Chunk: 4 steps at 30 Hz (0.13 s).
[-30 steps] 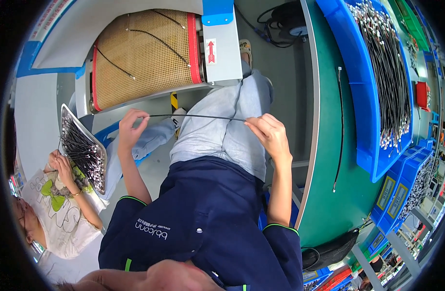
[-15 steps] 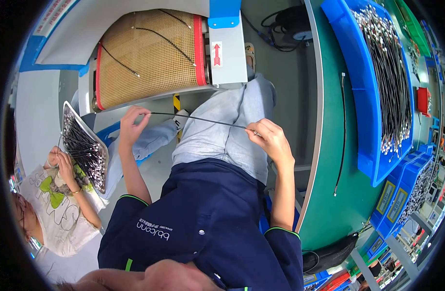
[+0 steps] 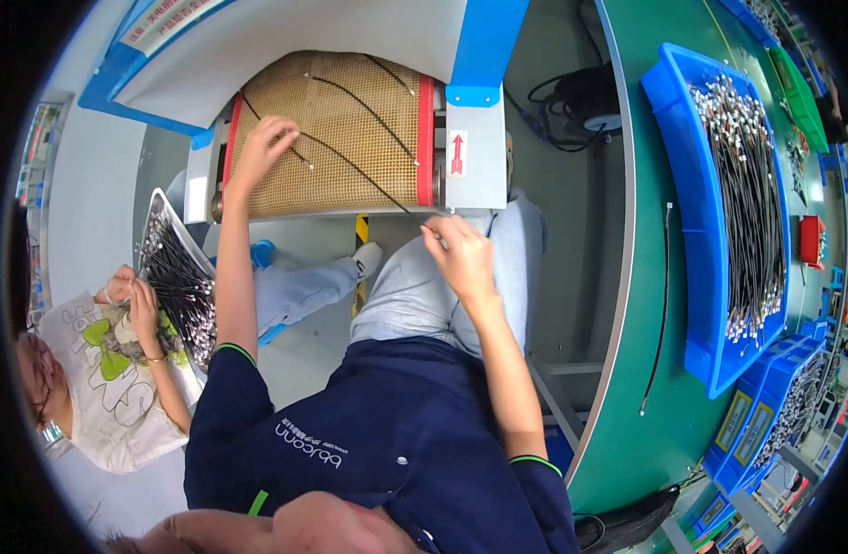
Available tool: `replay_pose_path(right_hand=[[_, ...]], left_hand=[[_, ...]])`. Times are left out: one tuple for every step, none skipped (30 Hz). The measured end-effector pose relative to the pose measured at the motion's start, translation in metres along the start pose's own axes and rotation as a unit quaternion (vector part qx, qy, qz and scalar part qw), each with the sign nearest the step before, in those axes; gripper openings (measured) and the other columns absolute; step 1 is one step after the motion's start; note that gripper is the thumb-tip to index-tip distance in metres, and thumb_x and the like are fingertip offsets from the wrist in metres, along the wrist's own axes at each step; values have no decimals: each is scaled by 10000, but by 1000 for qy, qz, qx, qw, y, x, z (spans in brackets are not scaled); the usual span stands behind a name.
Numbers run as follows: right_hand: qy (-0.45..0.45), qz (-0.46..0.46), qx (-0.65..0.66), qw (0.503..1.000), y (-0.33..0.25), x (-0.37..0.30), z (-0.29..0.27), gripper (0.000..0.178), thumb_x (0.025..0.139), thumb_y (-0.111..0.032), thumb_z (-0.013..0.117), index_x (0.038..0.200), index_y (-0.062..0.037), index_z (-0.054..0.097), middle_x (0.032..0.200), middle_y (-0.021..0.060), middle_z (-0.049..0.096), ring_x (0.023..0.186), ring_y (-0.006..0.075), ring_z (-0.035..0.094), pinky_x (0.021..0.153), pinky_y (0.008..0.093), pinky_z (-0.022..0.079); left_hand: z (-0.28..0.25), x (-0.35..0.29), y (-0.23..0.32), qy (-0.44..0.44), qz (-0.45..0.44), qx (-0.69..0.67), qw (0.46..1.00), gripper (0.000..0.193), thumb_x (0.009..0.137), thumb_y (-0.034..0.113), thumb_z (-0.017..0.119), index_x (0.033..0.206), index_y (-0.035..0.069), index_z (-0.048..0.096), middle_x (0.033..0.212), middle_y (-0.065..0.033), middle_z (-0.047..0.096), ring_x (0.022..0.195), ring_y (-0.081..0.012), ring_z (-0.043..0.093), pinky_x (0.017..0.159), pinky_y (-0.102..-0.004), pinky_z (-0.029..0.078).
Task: The person assembles and organizes wire harnesses by hand at a production line station, taking components from trays and placing them into storage bins.
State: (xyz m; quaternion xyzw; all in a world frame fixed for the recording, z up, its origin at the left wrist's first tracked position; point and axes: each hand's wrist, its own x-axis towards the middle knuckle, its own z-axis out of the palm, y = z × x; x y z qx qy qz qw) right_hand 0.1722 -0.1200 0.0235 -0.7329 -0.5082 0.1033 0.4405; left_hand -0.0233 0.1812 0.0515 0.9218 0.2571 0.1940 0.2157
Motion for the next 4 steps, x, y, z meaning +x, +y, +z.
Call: replay_pose_path(right_hand=[[7,14,-4,1000,-2,8,10,92,750,-118,687,798,-75,622,698,53,606,610,215,613,531,315,475],[16,27,-7,999,-3,14,18,95,768,-135,674,816,-73,620,718,57,617,624,222,624,531,317,478],[14,38,-13,999,-4,19,25,93,774,-136,667,827,-72,624,736,58,622,627,217,627,539,316,481],[13,51,-19,998,-4,24,31,93,781,-138,661,837,-72,627,755,58,628,631,212,630,547,315,485]], left_hand=[[-1,11,-6,-11,-15,0,1000,165,841,169,592,906,19,610,925,-84,599,907,-246,557,793,-334,444],[-4,20,-13,-20,-29,1,999,172,846,173,586,910,15,607,948,-83,595,929,-242,550,809,-332,439],[-5,28,-22,-40,-26,7,999,171,845,170,588,914,14,608,975,-78,590,961,-236,539,834,-327,430],[-6,32,-22,-38,-23,6,999,171,845,170,588,914,14,608,975,-78,590,961,-236,539,834,-327,430]])
